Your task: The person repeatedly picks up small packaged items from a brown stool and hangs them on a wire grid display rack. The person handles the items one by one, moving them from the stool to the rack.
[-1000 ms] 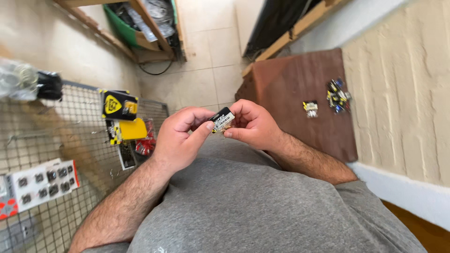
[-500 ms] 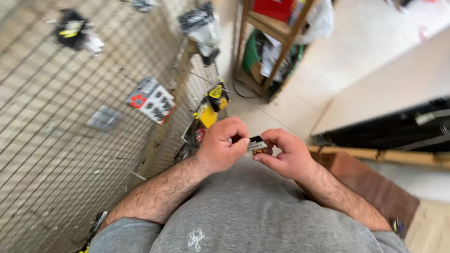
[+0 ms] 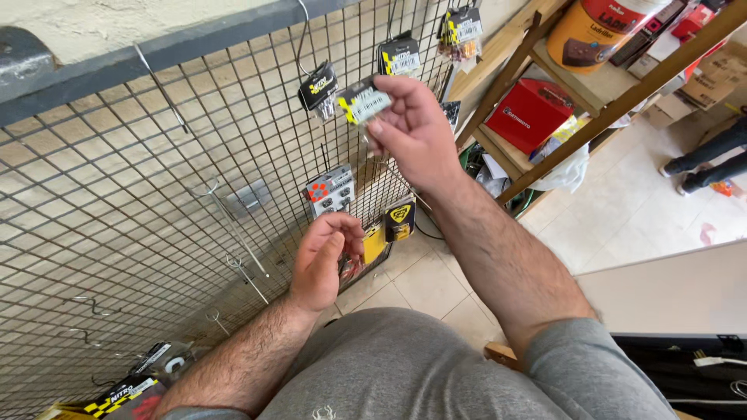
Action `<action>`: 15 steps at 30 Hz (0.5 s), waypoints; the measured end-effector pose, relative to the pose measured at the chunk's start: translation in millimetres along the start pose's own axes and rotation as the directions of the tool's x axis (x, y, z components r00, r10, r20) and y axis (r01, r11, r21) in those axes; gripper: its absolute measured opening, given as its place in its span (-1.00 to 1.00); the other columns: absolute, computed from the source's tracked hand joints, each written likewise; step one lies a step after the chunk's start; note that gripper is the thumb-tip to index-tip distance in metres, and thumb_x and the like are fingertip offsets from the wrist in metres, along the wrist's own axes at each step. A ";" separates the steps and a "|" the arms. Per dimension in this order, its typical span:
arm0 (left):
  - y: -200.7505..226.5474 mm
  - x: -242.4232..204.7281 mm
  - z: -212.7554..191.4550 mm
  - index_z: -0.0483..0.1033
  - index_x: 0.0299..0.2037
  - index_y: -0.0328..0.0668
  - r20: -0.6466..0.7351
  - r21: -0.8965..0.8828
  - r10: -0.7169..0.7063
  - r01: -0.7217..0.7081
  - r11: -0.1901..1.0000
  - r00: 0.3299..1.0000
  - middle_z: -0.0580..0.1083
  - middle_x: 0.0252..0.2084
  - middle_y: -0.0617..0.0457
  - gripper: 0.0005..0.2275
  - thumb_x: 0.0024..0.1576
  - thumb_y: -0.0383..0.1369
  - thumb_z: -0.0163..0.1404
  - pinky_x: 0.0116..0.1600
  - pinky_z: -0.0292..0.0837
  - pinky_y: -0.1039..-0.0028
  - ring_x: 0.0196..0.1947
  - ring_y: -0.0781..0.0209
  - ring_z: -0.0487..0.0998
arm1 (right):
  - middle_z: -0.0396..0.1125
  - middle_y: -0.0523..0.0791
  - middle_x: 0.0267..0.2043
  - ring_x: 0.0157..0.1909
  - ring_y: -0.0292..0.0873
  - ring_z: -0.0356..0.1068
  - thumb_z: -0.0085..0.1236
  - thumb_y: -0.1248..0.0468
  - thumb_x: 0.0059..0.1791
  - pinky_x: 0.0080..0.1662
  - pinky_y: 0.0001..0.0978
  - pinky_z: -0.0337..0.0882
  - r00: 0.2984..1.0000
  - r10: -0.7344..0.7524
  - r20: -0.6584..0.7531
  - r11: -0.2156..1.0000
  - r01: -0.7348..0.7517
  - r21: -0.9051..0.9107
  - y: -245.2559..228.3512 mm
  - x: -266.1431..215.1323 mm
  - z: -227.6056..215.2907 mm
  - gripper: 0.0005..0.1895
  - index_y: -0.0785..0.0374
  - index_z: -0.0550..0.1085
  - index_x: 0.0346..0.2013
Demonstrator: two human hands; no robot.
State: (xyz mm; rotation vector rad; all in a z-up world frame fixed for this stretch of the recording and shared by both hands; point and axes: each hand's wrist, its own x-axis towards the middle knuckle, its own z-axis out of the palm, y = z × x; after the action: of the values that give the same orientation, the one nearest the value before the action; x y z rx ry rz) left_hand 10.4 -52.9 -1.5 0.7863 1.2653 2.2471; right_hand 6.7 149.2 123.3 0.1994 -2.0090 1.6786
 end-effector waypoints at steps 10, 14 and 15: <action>-13.3 -3.0 -14.8 0.49 -0.09 -0.28 -0.003 -0.001 -0.105 0.105 0.994 0.994 0.51 -0.22 -0.02 -0.74 0.26 -0.23 -0.09 -0.26 0.44 0.49 -0.31 0.26 0.50 | 0.28 -0.15 -0.29 -0.43 -0.33 0.37 0.04 0.49 0.09 -0.36 -0.58 0.51 0.996 0.082 -0.014 0.982 -0.079 0.171 39.2 41.5 16.3 -0.57 0.34 0.29 0.27; -11.3 0.8 -14.1 0.46 -0.08 -0.32 0.015 -0.051 -0.077 0.078 0.996 0.997 0.49 -0.26 -0.05 -0.78 0.28 -0.29 -0.12 -0.35 0.42 0.53 -0.36 0.27 0.48 | 0.29 -0.14 -0.30 -0.43 -0.32 0.34 0.08 0.49 0.06 -0.38 -0.56 0.50 0.994 0.114 -0.007 0.989 -0.112 0.101 30.3 40.4 17.9 -0.53 0.37 0.31 0.28; -11.2 2.0 -13.8 0.45 -0.07 -0.35 0.021 -0.061 -0.051 0.052 0.997 0.998 0.48 -0.28 -0.07 -0.78 0.30 -0.31 -0.12 -0.39 0.42 0.52 -0.38 0.25 0.47 | 0.26 -0.15 -0.32 -0.44 -0.34 0.31 0.09 0.50 0.06 -0.38 -0.56 0.51 0.996 0.085 0.023 0.995 -0.086 0.052 29.0 41.0 18.0 -0.52 0.39 0.30 0.28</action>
State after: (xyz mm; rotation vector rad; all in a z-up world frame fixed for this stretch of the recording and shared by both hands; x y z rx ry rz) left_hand 0.8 -54.8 -16.5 0.7430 1.1883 2.2211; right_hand -46.0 147.1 115.2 0.1514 -2.0152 1.7907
